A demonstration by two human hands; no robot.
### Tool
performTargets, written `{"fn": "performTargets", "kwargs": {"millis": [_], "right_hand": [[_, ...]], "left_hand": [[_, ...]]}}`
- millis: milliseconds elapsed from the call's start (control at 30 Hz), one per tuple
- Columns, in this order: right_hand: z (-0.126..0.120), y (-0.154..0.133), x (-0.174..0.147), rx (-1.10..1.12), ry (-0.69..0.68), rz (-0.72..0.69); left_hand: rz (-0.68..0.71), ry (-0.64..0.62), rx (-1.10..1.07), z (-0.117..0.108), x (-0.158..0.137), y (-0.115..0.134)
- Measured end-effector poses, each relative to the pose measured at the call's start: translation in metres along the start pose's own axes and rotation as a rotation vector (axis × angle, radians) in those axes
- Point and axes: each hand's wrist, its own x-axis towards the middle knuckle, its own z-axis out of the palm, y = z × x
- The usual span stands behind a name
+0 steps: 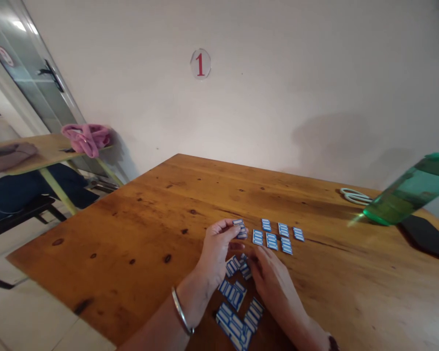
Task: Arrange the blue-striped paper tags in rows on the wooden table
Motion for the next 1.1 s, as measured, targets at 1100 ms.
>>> {"fn": "performTargets", "kwargs": {"millis": [1100], "right_hand": [[-0.020,0.008,-0.003,0.969,0.161,0.438]], "left_hand": [[-0.024,-0.156,0.228,0.009,-0.007,-0.028]]}}
